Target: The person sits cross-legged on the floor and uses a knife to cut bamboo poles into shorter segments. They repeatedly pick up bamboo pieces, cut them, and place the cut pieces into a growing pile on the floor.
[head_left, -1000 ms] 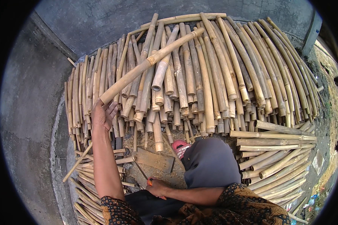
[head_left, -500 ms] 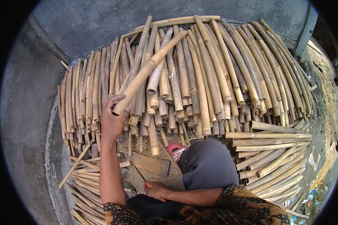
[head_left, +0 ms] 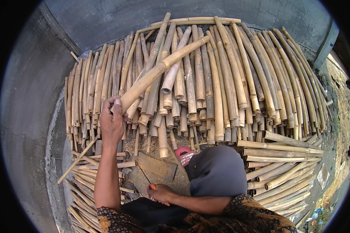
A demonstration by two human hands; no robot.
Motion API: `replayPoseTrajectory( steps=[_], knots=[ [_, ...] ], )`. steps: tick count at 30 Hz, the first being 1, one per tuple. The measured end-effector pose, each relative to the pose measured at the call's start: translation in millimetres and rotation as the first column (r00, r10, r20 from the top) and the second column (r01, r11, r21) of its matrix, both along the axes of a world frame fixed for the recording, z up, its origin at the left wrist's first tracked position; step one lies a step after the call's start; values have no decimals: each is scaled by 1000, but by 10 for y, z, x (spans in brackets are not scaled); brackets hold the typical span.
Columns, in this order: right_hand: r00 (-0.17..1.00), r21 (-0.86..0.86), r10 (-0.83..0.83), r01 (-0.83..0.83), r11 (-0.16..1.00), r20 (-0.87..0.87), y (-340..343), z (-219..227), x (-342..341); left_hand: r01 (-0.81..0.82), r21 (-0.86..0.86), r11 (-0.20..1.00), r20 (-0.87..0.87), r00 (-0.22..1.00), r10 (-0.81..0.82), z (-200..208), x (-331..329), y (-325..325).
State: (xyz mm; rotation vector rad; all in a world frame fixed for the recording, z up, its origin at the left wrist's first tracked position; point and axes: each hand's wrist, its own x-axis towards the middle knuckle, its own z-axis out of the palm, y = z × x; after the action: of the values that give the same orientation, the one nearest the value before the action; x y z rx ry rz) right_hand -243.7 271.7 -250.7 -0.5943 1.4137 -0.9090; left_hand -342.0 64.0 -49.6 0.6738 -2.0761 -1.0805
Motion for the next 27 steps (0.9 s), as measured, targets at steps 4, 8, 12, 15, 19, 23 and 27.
replayPoseTrajectory(
  steps=[4, 8, 12, 15, 19, 23, 27],
  knots=[
    [999, 24, -22, 21, 1000, 39, 21, 96, -245, -117, 232, 966, 200, 977, 70, 123, 898, -486],
    [974, -132, -218, 207, 969, -69, -41, 104, -406, -203, 511, 835, 305, 951, 45, -122, 2018, -573],
    [951, -154, -289, 271, 950, -110, -128, 100, -521, -203, 757, 621, 315, 946, -76, -680, 2937, -341],
    [939, -183, -306, 277, 943, -157, -140, 125, -585, -279, 739, 613, 478, 859, -186, -990, 3200, -203],
    [959, -108, -277, 269, 957, -62, -147, 130, -587, -172, 301, 938, 803, 577, -152, -962, 2810, -346],
    [954, -90, -299, 296, 951, -29, -209, 103, -470, 58, 26, 998, 450, 891, -63, -896, 1734, -476],
    [968, -15, -250, 250, 968, 18, -231, 99, -389, 13, 12, 1000, 409, 913, -17, -1047, 725, -404]
  ],
)
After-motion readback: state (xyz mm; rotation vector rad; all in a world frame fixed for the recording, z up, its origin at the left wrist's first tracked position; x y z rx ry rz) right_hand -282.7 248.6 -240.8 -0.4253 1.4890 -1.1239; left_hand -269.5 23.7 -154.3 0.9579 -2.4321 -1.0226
